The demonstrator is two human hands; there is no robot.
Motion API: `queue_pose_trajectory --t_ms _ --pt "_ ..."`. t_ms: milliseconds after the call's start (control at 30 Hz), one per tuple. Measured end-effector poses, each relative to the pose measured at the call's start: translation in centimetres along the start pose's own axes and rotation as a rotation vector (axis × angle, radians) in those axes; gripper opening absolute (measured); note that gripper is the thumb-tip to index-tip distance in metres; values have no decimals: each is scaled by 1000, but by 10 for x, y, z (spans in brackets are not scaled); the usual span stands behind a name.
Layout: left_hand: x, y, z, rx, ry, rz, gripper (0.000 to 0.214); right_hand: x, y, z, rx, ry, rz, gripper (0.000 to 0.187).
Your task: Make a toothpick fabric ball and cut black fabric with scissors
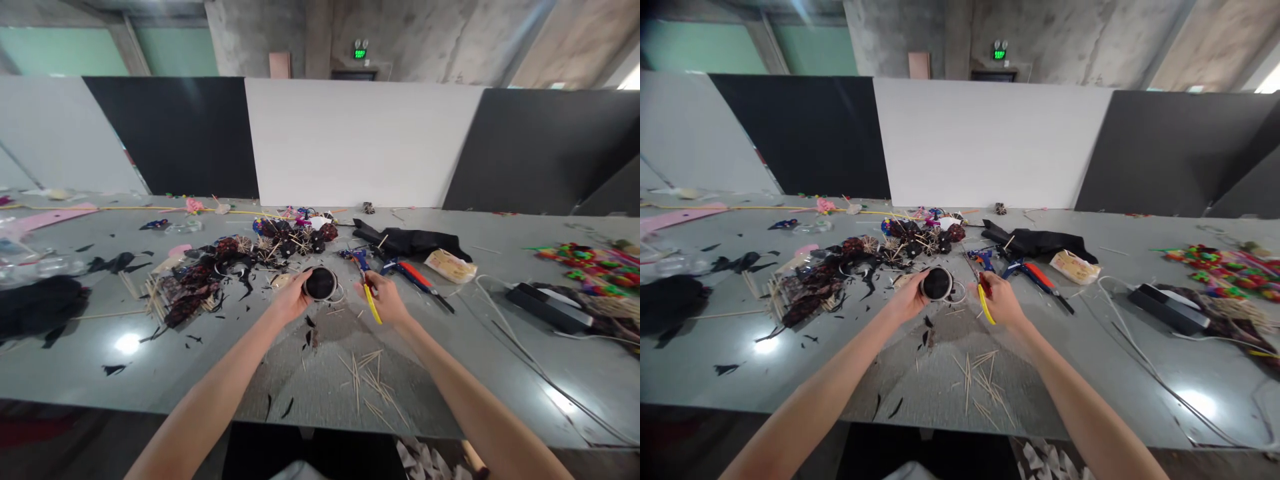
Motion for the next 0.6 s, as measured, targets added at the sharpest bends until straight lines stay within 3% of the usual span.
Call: queue_pose_trajectory --t_ms 100,233,600 --pt "3 -4 3 -38 106 46 13 3 3 -6 -18 -10 12 21" --pt "7 -5 2 26 154 127 13 9 5 -10 8 11 31 21" --pt "13 -15 14 -7 126 190 17 5 4 -16 83 -20 -1 35"
Point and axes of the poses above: each hand's wrist, its own y-axis away from the middle knuckle, its own z-axis out of the back of the hand, x = y × z, the point moved 3 cm from there along -y, towards the middle knuckle, and after that the axes turned 13 degrees about y, right-handed, at the moved point
